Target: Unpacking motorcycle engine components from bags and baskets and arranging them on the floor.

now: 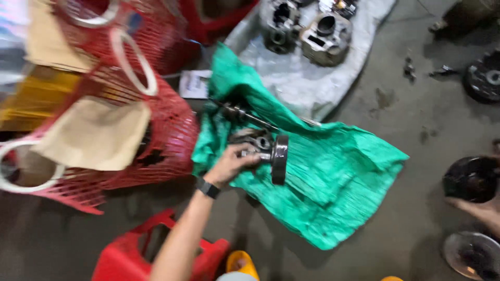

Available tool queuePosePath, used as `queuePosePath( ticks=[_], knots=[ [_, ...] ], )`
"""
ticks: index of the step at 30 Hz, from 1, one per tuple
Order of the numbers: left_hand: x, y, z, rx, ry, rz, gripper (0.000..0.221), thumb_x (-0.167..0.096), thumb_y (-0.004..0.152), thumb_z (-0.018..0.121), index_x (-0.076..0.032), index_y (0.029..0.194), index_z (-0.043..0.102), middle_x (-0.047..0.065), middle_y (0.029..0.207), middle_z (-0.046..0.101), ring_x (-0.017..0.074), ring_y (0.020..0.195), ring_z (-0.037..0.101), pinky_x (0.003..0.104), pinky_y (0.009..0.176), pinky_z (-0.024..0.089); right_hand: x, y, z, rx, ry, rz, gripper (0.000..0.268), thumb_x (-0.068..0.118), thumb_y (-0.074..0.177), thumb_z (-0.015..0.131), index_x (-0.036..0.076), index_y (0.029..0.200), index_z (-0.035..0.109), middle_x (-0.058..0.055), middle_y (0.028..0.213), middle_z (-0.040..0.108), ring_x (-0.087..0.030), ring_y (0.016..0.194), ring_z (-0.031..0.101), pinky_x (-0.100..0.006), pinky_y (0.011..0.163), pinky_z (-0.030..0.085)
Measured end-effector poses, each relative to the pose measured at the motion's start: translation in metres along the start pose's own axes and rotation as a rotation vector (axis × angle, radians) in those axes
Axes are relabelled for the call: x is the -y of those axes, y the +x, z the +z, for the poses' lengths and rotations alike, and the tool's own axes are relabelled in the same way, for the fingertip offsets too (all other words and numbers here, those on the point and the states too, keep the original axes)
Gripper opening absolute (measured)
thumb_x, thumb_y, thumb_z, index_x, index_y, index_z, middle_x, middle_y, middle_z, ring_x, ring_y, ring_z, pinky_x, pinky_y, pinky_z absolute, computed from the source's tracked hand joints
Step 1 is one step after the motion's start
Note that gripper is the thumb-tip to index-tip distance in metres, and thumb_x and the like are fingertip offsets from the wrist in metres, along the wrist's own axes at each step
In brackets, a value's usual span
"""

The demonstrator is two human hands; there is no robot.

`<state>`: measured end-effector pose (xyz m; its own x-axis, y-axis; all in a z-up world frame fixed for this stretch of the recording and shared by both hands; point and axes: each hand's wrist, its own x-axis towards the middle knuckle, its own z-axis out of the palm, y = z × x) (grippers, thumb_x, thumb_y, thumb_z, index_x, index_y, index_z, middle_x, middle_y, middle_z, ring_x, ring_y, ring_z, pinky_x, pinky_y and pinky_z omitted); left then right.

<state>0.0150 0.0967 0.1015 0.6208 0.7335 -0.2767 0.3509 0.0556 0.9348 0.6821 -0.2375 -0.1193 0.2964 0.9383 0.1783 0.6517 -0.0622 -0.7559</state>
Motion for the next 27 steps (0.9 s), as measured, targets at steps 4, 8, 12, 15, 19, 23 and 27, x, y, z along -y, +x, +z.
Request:
queuePosePath(
  ticks=[4,8,12,15,19,23,27],
  knots=[
    [0.036,-0.038,-0.005,0.111,-0.802,-0.004,0.042,-0.025,0.094,0.072,-0.003,0.129,0.065,0.007,0.109,0.074,0.0173,0.089,0.071,0.034,0.077,0.058,0.252,0.069,0.063,0.15,-0.153,0.113,0.145,0.046,0.052,0.095,0.008,0.171,0.021,-0.023,0.134,0.06,-0.037,0.119,0.066,-0.045,0.108,0.055],
    [0.069,-0.048,-0.017,0.014,-0.873,0.067,0.046,-0.023,0.09,0.068,-0.005,0.132,0.064,0.006,0.112,0.074,0.0169,0.091,0.072,0.035,0.076,0.058,0.349,0.094,0.116,0.413,-0.392,0.139,0.153,0.046,0.045,0.096,0.015,0.172,0.016,-0.014,0.141,0.065,-0.038,0.12,0.068,-0.046,0.106,0.054],
    [0.079,-0.073,-0.054,-0.072,-0.798,0.133,0.043,-0.023,0.091,0.069,-0.004,0.13,0.065,0.005,0.111,0.074,0.0158,0.091,0.071,0.034,0.077,0.058,0.387,0.094,0.158,0.45,-0.296,0.021,0.151,0.046,0.045,0.095,0.015,0.17,0.017,-0.012,0.142,0.064,-0.038,0.123,0.065,-0.046,0.106,0.053],
    [0.081,-0.086,-0.068,-0.121,-0.76,0.17,0.041,-0.022,0.092,0.07,-0.003,0.129,0.065,0.005,0.11,0.074,0.015,0.091,0.07,0.033,0.078,0.057,0.418,0.095,0.173,0.533,-0.389,0.07,0.15,0.045,0.049,0.096,0.017,0.171,0.014,-0.007,0.149,0.062,-0.036,0.121,0.066,-0.046,0.106,0.052],
    [0.093,-0.107,-0.069,-0.181,-0.731,0.186,0.039,-0.022,0.093,0.071,-0.002,0.127,0.066,0.004,0.109,0.073,0.0139,0.091,0.069,0.032,0.079,0.057,0.44,0.09,0.18,0.458,-0.191,0.102,0.143,0.037,0.048,0.101,0.015,0.163,0.017,-0.013,0.142,0.06,-0.034,0.128,0.061,-0.043,0.108,0.049],
    [0.103,-0.126,-0.061,-0.231,-0.708,0.183,0.037,-0.021,0.094,0.072,-0.001,0.125,0.067,0.004,0.107,0.073,0.0128,0.091,0.068,0.031,0.08,0.056,0.448,0.083,0.179,0.361,0.018,-0.004,0.14,0.033,0.049,0.096,0.01,0.163,0.019,-0.015,0.143,0.059,-0.03,0.131,0.059,-0.041,0.11,0.045],
    [0.098,-0.126,-0.063,-0.24,-0.66,0.182,0.035,-0.021,0.095,0.073,0.001,0.123,0.068,0.003,0.106,0.073,0.0118,0.091,0.067,0.03,0.081,0.055,0.457,0.08,0.178,0.341,0.003,0.005,0.141,0.032,0.049,0.096,0.009,0.163,0.018,-0.015,0.145,0.059,-0.03,0.133,0.056,-0.041,0.11,0.043]
  ],
)
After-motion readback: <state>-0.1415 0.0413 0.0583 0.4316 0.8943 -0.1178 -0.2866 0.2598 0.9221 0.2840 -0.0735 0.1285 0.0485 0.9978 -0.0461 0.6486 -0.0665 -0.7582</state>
